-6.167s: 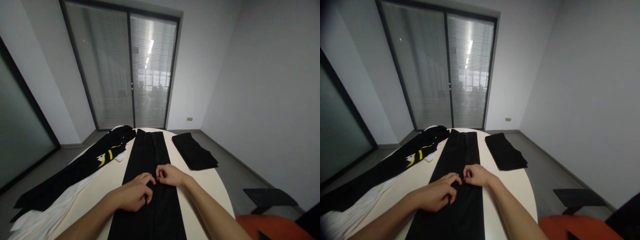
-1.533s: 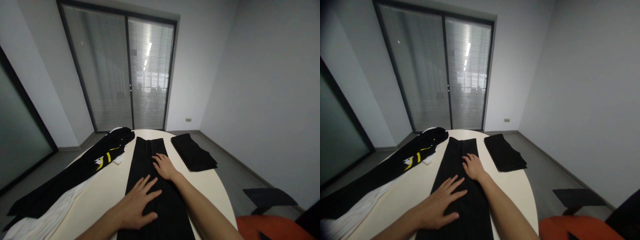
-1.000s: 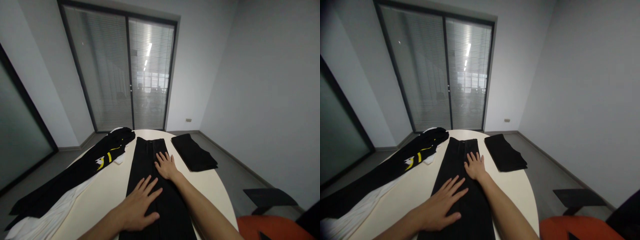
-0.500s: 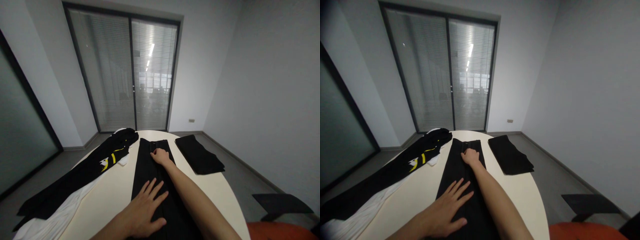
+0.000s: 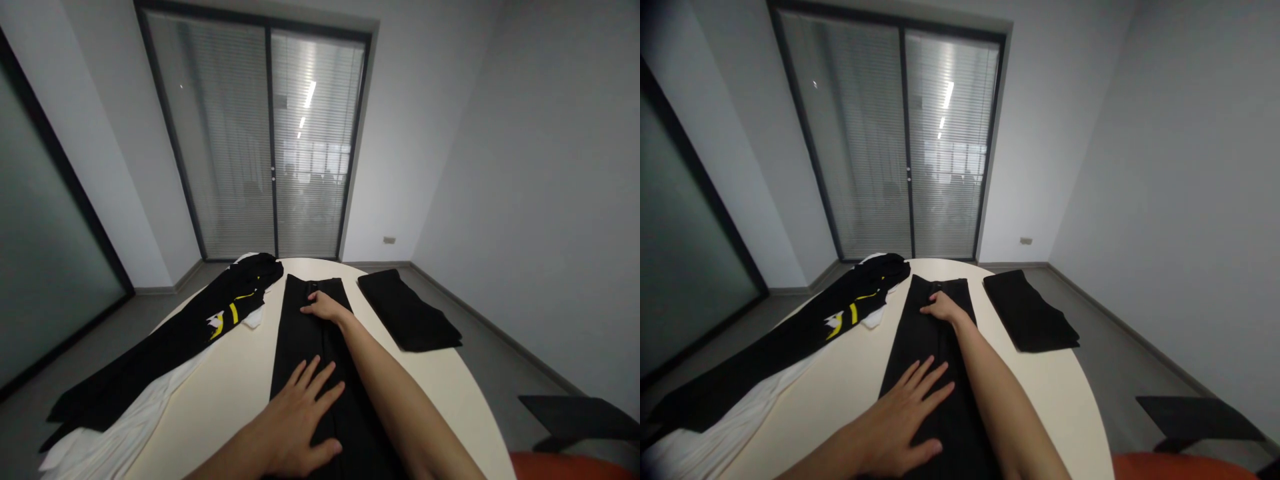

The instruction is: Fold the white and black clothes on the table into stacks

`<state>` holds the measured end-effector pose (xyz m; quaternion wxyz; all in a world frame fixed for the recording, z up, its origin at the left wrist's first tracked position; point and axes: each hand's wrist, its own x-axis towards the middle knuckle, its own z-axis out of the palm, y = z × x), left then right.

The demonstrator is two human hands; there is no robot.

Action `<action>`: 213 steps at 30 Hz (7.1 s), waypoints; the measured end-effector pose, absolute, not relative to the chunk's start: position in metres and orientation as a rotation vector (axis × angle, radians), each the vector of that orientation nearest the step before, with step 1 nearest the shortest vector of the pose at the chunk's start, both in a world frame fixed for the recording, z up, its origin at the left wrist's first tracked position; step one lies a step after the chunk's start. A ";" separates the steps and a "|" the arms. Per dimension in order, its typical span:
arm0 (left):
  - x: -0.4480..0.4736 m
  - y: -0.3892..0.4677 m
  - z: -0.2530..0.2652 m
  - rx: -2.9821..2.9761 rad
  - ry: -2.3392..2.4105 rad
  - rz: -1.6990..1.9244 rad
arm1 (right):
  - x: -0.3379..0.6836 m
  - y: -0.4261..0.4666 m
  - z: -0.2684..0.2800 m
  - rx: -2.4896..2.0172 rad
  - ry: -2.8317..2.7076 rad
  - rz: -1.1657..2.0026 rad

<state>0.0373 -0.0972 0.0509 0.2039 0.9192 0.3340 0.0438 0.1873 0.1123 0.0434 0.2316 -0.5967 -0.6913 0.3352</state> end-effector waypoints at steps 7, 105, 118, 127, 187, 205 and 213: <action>0.038 -0.098 0.050 2.552 0.957 0.118 | 0.195 0.105 0.031 -1.533 -1.919 0.816; 0.028 -0.079 0.035 2.539 1.181 0.247 | 0.183 0.143 0.015 -1.736 -2.342 0.316; 0.025 -0.071 0.040 2.564 1.169 0.205 | 0.224 0.091 0.033 -1.847 -2.261 0.309; 0.028 -0.074 0.032 2.577 1.189 0.261 | 0.237 0.052 0.020 -1.751 -2.291 0.304; 0.014 -0.085 0.044 2.613 0.989 0.198 | 0.251 -0.006 0.027 -1.543 -2.481 0.339; 0.016 -0.093 0.072 2.671 0.996 0.256 | 0.255 -0.062 0.069 -1.015 -2.812 0.676; 0.018 -0.089 0.068 2.588 1.228 0.316 | 0.245 -0.073 0.079 -0.983 -2.871 0.462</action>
